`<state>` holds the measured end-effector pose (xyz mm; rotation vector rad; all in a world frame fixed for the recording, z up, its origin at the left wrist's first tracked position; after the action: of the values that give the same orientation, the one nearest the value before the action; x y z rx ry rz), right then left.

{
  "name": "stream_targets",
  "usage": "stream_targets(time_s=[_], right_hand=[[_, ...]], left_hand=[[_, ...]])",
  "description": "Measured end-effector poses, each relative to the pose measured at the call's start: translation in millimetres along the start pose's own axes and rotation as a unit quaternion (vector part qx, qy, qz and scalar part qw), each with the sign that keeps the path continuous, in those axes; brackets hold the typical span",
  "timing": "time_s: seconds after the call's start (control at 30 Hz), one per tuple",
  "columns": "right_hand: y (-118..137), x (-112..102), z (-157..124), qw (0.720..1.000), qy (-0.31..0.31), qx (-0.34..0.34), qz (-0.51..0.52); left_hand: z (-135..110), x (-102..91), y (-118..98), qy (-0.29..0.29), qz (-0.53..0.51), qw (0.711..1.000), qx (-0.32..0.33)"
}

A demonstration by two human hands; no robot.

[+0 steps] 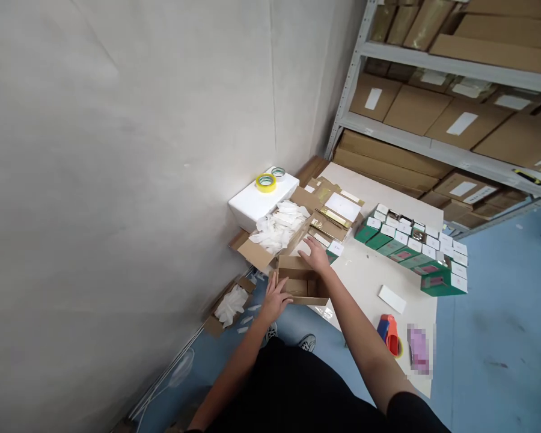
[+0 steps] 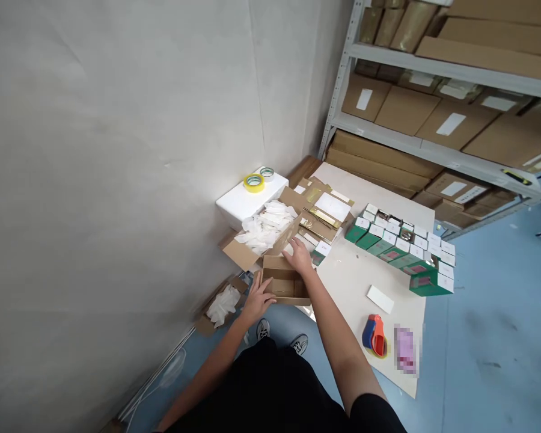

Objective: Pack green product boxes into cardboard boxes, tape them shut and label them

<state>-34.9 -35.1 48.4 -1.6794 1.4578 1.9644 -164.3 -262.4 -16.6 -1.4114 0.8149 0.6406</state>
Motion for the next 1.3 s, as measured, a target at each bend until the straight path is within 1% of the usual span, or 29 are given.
stream_targets(time_s=[0.07, 0.13, 0.2, 0.27, 0.33, 0.37, 0.4, 0.57, 0.67, 0.8, 0.93, 1.0, 1.17, 1.3], right_hand=[[22, 9, 27, 1.000, 0.023, -0.007, -0.010], [39, 18, 51, 0.998, 0.055, 0.001, -0.026], [51, 26, 69, 0.994, 0.095, 0.030, -0.044], [59, 34, 82, 0.986, 0.131, 0.077, -0.072], [67, 39, 89, 0.976, 0.146, 0.118, -0.112], [70, 42, 92, 0.972, 0.146, 0.126, -0.135], [74, 43, 94, 0.969, 0.143, 0.124, -0.158], [87, 51, 103, 0.955, 0.132, 0.074, -0.257], [91, 57, 112, 0.947, 0.140, 0.073, -0.280], [92, 63, 121, 0.945, 0.159, 0.093, -0.269], [90, 57, 118, 0.952, 0.135, 0.083, -0.263], [86, 50, 113, 0.960, 0.109, 0.074, -0.247], [71, 26, 94, 0.983, 0.014, 0.049, -0.174], [53, 2, 72, 0.991, -0.065, 0.001, -0.117]], left_hand=[[-7, -0.1, 11, -0.004, -0.009, 1.000, -0.002], [-13, -0.5, 20, -0.001, -0.012, 1.000, 0.002], [-15, -1.4, 28, 0.004, -0.013, 1.000, 0.008], [-16, -2.2, 34, 0.008, -0.012, 1.000, 0.015], [-15, -2.5, 38, 0.012, -0.009, 1.000, 0.022], [-15, -2.4, 40, 0.014, -0.009, 1.000, 0.025], [-14, -2.2, 41, 0.015, -0.009, 0.999, 0.028], [-11, -0.4, 46, 0.013, -0.015, 0.999, 0.043], [-10, 2.0, 49, 0.018, -0.019, 0.999, 0.046], [-10, 3.4, 51, 0.025, -0.026, 0.999, 0.037], [-11, 0.8, 50, 0.025, -0.028, 0.999, 0.037], [-11, 0.3, 48, 0.025, -0.027, 0.999, 0.040], [-1, 7.6, 41, 0.025, -0.018, 0.998, 0.055], [14, 16.7, 31, 0.010, -0.008, 0.998, 0.056]])
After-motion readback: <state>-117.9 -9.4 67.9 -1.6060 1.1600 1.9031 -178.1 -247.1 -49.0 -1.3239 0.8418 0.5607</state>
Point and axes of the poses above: each hand's wrist, its own z-axis towards the middle knuckle, its own x-axis out of the palm, y = z × x, the point moved 2 cm from there along z, towards the middle knuckle, and after that the axes turned 12 degrees about y, right-handed, at the moved point
